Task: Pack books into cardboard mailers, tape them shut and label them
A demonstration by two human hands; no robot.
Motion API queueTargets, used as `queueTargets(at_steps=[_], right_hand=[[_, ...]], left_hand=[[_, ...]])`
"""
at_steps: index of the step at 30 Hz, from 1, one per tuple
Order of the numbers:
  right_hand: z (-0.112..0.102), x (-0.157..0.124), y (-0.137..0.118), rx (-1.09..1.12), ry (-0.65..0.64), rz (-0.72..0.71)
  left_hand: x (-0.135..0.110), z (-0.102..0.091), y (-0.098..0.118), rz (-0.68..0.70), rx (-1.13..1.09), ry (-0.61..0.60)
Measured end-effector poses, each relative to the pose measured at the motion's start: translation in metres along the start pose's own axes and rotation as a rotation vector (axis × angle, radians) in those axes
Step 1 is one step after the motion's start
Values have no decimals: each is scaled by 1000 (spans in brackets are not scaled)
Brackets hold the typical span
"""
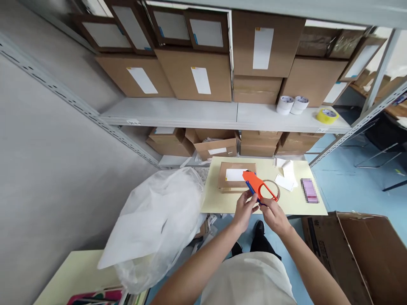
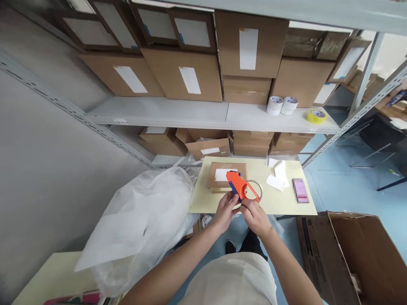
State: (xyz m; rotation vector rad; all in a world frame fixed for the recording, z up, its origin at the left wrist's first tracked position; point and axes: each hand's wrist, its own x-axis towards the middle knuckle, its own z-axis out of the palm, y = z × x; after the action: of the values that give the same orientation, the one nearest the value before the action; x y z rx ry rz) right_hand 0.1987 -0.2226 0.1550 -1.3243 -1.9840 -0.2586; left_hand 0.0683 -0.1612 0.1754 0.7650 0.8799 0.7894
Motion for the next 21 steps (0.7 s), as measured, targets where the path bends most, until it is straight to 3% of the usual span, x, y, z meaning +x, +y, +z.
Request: queueTargets(at_steps=[3,8,11,14,16,21], right_hand=[[-7,10,12,-32,-44,-114],[-15,17,42,-179,-26,-217],[-19,23,70,-327,56,-73],[-22,41,109,-295,96,72],[-22,63,139,-184,104,108],[-18,135,211,-1,138,252]], left_hand=[[10,11,9,-29,-54,86],[45,35,27,54,38,128],[75,47,48,140,151,112],[109,56,74,326,337,70],[132,64,92,433,410,48],[196,96,128,536,338,23]])
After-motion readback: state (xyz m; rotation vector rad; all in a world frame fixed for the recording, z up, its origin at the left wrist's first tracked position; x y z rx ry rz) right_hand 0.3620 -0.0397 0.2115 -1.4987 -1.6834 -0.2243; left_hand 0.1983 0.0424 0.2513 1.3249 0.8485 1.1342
